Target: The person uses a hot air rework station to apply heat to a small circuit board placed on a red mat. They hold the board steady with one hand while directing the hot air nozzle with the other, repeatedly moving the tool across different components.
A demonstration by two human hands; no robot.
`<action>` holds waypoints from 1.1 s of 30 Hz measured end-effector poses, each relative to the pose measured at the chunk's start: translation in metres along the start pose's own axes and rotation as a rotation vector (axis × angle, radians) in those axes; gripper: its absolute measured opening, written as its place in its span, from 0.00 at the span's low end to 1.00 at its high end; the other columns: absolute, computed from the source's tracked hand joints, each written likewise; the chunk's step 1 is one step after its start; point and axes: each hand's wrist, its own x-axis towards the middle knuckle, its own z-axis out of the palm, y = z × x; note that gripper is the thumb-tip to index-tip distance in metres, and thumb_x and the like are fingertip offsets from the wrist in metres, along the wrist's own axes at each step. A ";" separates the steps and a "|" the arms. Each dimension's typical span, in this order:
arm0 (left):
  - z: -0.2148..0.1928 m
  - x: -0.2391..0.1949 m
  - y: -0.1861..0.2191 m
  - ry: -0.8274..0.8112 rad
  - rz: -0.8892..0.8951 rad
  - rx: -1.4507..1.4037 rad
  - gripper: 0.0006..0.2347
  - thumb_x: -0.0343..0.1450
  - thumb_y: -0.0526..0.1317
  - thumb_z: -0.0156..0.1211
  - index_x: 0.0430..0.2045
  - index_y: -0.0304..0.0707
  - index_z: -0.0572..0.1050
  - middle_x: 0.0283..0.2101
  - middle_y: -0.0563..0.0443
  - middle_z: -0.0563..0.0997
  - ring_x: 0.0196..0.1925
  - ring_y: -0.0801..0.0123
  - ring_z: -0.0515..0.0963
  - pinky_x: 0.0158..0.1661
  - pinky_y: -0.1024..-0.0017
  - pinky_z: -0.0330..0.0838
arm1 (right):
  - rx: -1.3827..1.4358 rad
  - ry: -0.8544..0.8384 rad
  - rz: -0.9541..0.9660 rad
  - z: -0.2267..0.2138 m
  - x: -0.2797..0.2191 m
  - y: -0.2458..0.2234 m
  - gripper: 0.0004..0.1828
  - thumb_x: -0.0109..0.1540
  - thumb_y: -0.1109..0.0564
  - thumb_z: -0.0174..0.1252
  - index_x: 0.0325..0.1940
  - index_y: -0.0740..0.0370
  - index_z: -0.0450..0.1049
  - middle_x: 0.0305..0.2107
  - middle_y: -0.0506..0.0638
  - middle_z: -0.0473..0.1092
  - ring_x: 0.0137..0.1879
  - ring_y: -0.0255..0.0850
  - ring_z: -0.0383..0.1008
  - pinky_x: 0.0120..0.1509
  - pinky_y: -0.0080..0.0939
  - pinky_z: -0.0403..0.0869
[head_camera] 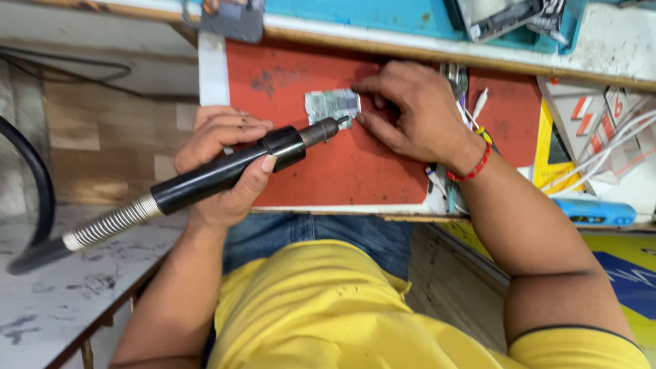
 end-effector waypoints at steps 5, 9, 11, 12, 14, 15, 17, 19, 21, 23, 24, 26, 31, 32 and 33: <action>0.001 0.006 0.004 -0.002 0.011 0.012 0.11 0.70 0.39 0.69 0.40 0.32 0.77 0.44 0.43 0.84 0.48 0.62 0.80 0.57 0.66 0.71 | -0.001 0.005 0.022 0.002 0.004 -0.002 0.15 0.59 0.56 0.67 0.49 0.60 0.78 0.30 0.51 0.70 0.38 0.49 0.72 0.42 0.48 0.71; 0.002 0.011 0.012 0.050 -0.022 -0.001 0.10 0.70 0.39 0.68 0.39 0.32 0.77 0.44 0.43 0.83 0.49 0.61 0.79 0.54 0.67 0.74 | 0.005 0.005 0.026 -0.002 0.009 -0.008 0.16 0.57 0.56 0.67 0.48 0.60 0.79 0.29 0.51 0.69 0.36 0.50 0.72 0.41 0.49 0.70; 0.001 0.014 0.010 0.024 0.006 -0.014 0.10 0.69 0.39 0.69 0.39 0.33 0.77 0.44 0.43 0.84 0.50 0.60 0.79 0.54 0.67 0.73 | -0.016 0.014 0.034 -0.002 0.009 -0.007 0.15 0.57 0.56 0.67 0.47 0.60 0.79 0.29 0.51 0.70 0.36 0.49 0.73 0.40 0.48 0.71; 0.001 0.012 0.009 0.007 0.007 -0.022 0.10 0.69 0.39 0.69 0.38 0.33 0.77 0.44 0.43 0.84 0.51 0.59 0.79 0.54 0.67 0.73 | -0.020 0.013 0.047 -0.001 0.007 -0.008 0.15 0.57 0.55 0.67 0.47 0.60 0.78 0.29 0.51 0.70 0.36 0.49 0.73 0.40 0.48 0.71; 0.001 0.005 0.006 -0.007 0.022 0.016 0.11 0.68 0.39 0.69 0.37 0.33 0.77 0.43 0.44 0.84 0.50 0.60 0.80 0.56 0.66 0.73 | 0.001 0.008 0.053 0.002 0.002 -0.008 0.15 0.58 0.56 0.67 0.48 0.60 0.78 0.29 0.51 0.70 0.36 0.48 0.73 0.40 0.47 0.71; 0.002 0.005 0.004 -0.011 0.042 0.038 0.11 0.68 0.39 0.69 0.37 0.33 0.77 0.42 0.44 0.84 0.50 0.61 0.80 0.56 0.65 0.73 | 0.005 0.013 0.047 0.002 0.004 -0.006 0.16 0.58 0.56 0.67 0.49 0.60 0.78 0.30 0.51 0.70 0.37 0.48 0.73 0.41 0.47 0.72; 0.003 0.005 0.003 0.079 -0.033 -0.067 0.10 0.70 0.38 0.69 0.39 0.33 0.77 0.45 0.44 0.83 0.52 0.61 0.78 0.57 0.65 0.73 | 0.006 0.000 0.060 0.000 0.006 -0.006 0.15 0.58 0.56 0.67 0.49 0.60 0.79 0.29 0.51 0.70 0.36 0.47 0.73 0.40 0.47 0.71; 0.004 0.004 0.003 0.063 -0.028 -0.088 0.10 0.70 0.37 0.69 0.40 0.33 0.77 0.45 0.44 0.82 0.53 0.61 0.77 0.58 0.65 0.73 | 0.008 -0.003 0.066 0.000 0.005 -0.007 0.16 0.58 0.56 0.67 0.49 0.61 0.79 0.29 0.51 0.70 0.36 0.47 0.73 0.40 0.47 0.71; 0.003 0.004 0.003 -0.043 0.059 -0.021 0.10 0.67 0.37 0.69 0.38 0.34 0.78 0.43 0.45 0.83 0.52 0.61 0.78 0.58 0.65 0.72 | 0.013 -0.004 0.049 -0.001 0.005 -0.008 0.17 0.58 0.56 0.67 0.49 0.61 0.78 0.30 0.51 0.71 0.36 0.47 0.73 0.40 0.47 0.72; 0.003 0.003 0.003 0.026 0.020 -0.010 0.09 0.69 0.36 0.68 0.39 0.33 0.77 0.44 0.45 0.83 0.53 0.61 0.78 0.58 0.65 0.73 | 0.006 0.002 0.056 -0.001 0.006 -0.009 0.16 0.58 0.56 0.67 0.49 0.60 0.79 0.29 0.51 0.71 0.36 0.47 0.74 0.40 0.47 0.72; 0.003 0.002 0.003 0.059 0.001 -0.004 0.09 0.70 0.36 0.68 0.40 0.33 0.77 0.45 0.45 0.83 0.53 0.61 0.78 0.59 0.65 0.73 | 0.002 0.006 0.059 -0.001 0.007 -0.009 0.16 0.58 0.56 0.67 0.49 0.60 0.79 0.29 0.51 0.71 0.36 0.47 0.74 0.40 0.47 0.72; 0.003 0.005 0.002 0.031 0.019 -0.013 0.10 0.69 0.36 0.69 0.40 0.33 0.77 0.45 0.44 0.83 0.53 0.61 0.78 0.58 0.65 0.73 | 0.006 0.009 0.034 -0.001 0.005 -0.007 0.16 0.58 0.56 0.67 0.49 0.61 0.78 0.30 0.51 0.71 0.36 0.48 0.73 0.41 0.47 0.72; 0.005 0.002 0.001 0.001 0.035 -0.038 0.09 0.68 0.37 0.69 0.38 0.34 0.78 0.44 0.45 0.83 0.51 0.61 0.79 0.58 0.66 0.73 | -0.004 0.009 0.017 0.000 0.005 -0.005 0.16 0.58 0.55 0.67 0.49 0.61 0.78 0.30 0.51 0.71 0.36 0.48 0.73 0.41 0.48 0.72; 0.004 0.003 0.001 0.047 -0.010 -0.061 0.09 0.69 0.37 0.68 0.38 0.33 0.78 0.45 0.45 0.83 0.51 0.62 0.79 0.58 0.66 0.74 | -0.012 0.014 0.006 0.000 0.006 -0.005 0.16 0.58 0.55 0.67 0.49 0.61 0.78 0.30 0.51 0.71 0.37 0.49 0.73 0.41 0.48 0.72; 0.004 0.001 0.001 0.086 -0.064 -0.086 0.09 0.70 0.37 0.68 0.39 0.33 0.77 0.46 0.45 0.82 0.51 0.62 0.79 0.57 0.66 0.74 | -0.015 0.018 0.006 0.001 0.003 -0.005 0.16 0.58 0.55 0.67 0.49 0.61 0.78 0.30 0.51 0.71 0.37 0.49 0.73 0.41 0.48 0.72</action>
